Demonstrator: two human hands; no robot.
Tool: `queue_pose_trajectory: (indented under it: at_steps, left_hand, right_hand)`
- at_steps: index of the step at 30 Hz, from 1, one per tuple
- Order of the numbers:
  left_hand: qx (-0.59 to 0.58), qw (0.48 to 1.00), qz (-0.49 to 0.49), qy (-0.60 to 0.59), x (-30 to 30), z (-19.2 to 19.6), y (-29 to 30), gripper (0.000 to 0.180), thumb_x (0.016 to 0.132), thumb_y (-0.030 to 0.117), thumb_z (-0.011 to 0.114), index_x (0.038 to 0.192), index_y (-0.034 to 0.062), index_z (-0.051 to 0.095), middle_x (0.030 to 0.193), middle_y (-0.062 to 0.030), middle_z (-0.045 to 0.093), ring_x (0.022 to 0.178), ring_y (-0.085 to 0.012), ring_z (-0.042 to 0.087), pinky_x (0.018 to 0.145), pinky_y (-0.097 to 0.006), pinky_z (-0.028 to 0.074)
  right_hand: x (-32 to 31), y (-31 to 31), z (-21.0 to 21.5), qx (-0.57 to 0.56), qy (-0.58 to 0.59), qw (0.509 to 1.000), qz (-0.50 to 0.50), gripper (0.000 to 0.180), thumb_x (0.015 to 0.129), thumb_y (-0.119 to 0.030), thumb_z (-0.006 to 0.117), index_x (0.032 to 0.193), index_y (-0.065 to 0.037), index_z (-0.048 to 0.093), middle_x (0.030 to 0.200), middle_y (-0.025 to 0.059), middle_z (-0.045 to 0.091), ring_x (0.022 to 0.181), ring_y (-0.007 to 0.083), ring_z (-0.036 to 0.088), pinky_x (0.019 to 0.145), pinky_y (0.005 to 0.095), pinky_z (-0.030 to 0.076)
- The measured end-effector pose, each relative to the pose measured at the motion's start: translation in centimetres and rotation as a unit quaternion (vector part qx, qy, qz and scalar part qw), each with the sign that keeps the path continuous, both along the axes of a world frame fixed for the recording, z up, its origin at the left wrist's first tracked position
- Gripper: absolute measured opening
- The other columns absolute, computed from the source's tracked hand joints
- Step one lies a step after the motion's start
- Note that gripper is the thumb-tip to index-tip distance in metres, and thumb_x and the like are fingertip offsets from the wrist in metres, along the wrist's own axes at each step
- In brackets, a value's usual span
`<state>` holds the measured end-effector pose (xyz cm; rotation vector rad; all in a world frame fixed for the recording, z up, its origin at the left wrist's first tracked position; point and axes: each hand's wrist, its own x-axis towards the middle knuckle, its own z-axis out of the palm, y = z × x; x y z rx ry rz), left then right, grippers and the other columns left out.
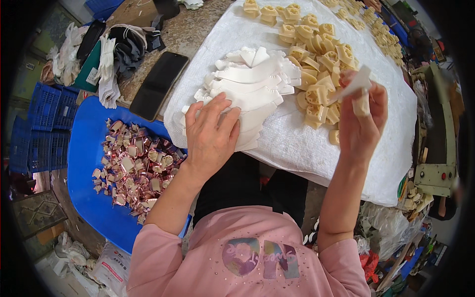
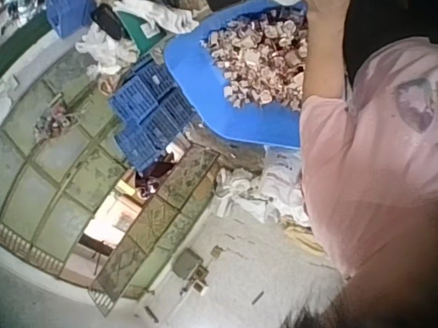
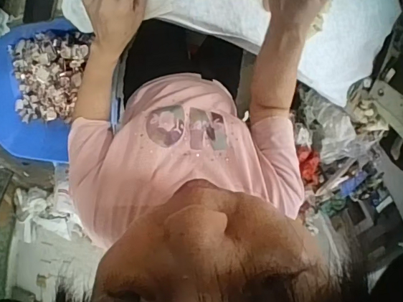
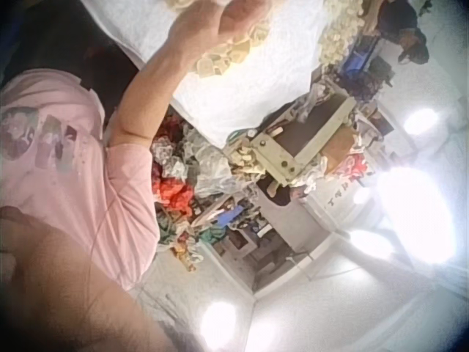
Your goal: The person is manually assembling or preparing components for shoe manufacturing, possibly attaching decorative or functional pieces.
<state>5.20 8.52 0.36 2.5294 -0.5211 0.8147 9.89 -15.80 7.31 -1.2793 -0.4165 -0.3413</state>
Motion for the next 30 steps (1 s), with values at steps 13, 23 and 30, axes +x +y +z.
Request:
queue_pose_trajectory:
  at_steps: [13, 23, 30]
  left_hand:
    - [-0.331, 0.855, -0.303, 0.261, -3.7, 0.5, -9.5, 0.028, 0.095, 0.019, 0.044, 0.105, -0.003, 0.059, 0.083, -0.01, 0.057, 0.069, -0.0163, 0.054, 0.063, -0.026, 0.042]
    - [-0.562, 0.621, -0.229, 0.496, -3.5, -0.7, -10.6, 0.039, 0.098, 0.024, 0.039, 0.116, -0.0092, 0.05, 0.074, -0.0046, 0.053, 0.058, -0.0079, 0.043, 0.052, -0.022, 0.034]
    - [-0.599, 0.569, -0.235, 0.512, -3.4, -1.0, -10.8, 0.037, 0.098, 0.022, 0.04, 0.12, -0.0057, 0.048, 0.076, -0.0053, 0.055, 0.059, -0.0082, 0.046, 0.052, -0.022, 0.036]
  right_hand:
    - [-8.6, -1.9, -4.4, -0.27, 0.026, 0.962, 0.005, 0.026, 0.079, -0.013, 0.063, 0.104, -0.006, 0.058, 0.109, 0.0127, 0.053, 0.103, 0.027, 0.047, 0.087, 0.0367, 0.039]
    - [-8.7, -9.8, -7.2, -0.676, 0.065, 0.622, -0.39, 0.04, 0.062, 0.002, 0.061, 0.101, -0.008, 0.061, 0.096, 0.0088, 0.056, 0.092, 0.025, 0.049, 0.082, 0.0397, 0.032]
    - [-11.2, -8.3, -7.9, -0.47, 0.048, 0.787, -0.397, 0.045, 0.065, 0.003, 0.058, 0.108, -0.009, 0.059, 0.094, 0.0084, 0.057, 0.091, 0.0259, 0.049, 0.083, 0.0401, 0.032]
